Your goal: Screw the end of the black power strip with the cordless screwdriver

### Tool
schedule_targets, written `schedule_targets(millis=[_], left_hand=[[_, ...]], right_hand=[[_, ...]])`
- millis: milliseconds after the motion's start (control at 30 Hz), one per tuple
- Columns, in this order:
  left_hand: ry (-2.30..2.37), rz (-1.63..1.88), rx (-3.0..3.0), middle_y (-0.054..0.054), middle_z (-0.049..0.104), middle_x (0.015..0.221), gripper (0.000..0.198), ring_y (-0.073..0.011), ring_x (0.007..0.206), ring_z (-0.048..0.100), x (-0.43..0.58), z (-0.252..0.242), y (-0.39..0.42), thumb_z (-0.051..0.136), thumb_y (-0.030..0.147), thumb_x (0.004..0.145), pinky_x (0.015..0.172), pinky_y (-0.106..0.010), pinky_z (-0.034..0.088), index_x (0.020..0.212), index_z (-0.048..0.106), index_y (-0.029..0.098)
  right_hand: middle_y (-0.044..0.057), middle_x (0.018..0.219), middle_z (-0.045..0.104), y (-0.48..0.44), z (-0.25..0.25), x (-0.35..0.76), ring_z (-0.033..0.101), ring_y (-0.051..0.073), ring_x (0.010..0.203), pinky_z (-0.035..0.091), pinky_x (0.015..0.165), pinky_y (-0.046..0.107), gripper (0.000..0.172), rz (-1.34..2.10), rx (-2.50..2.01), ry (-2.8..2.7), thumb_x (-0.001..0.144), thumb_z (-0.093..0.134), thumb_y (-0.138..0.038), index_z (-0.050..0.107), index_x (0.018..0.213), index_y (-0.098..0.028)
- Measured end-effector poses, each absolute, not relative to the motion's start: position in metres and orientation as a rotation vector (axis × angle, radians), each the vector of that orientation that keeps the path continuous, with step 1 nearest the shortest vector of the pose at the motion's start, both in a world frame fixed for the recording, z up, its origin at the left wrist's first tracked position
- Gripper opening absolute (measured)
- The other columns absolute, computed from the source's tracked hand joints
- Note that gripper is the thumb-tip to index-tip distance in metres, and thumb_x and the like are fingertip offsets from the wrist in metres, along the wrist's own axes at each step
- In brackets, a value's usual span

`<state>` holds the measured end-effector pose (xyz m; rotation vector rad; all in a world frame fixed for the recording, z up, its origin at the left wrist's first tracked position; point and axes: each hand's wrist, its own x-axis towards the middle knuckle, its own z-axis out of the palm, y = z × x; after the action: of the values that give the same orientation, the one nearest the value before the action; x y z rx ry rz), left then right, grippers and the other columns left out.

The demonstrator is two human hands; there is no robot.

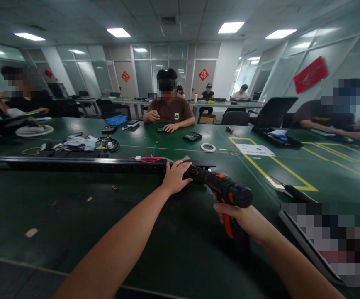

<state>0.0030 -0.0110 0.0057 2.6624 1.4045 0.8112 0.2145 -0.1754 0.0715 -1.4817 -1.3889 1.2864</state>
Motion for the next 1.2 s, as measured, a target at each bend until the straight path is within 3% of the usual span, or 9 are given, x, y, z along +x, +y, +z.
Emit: schedule_targets(millis=[1200], left_hand=[[1.411, 0.835, 2.66, -0.005, 0.052, 0.153, 0.068, -0.0301, 0.145, 0.037, 0.0044, 0.0036, -0.0098, 0.067, 0.046, 0.091, 0.121, -0.069, 0.012, 0.152, 0.041, 0.033]], right_hand=[[-0.003, 0.061, 0.063, -0.1727, 0.0709, 0.2157, 0.06, 0.019, 0.059, 0.048, 0.063, 0.034, 0.028, 1.306, -1.442, -1.393, 0.072, 0.075, -0.038, 0.06, 0.089, -0.021]])
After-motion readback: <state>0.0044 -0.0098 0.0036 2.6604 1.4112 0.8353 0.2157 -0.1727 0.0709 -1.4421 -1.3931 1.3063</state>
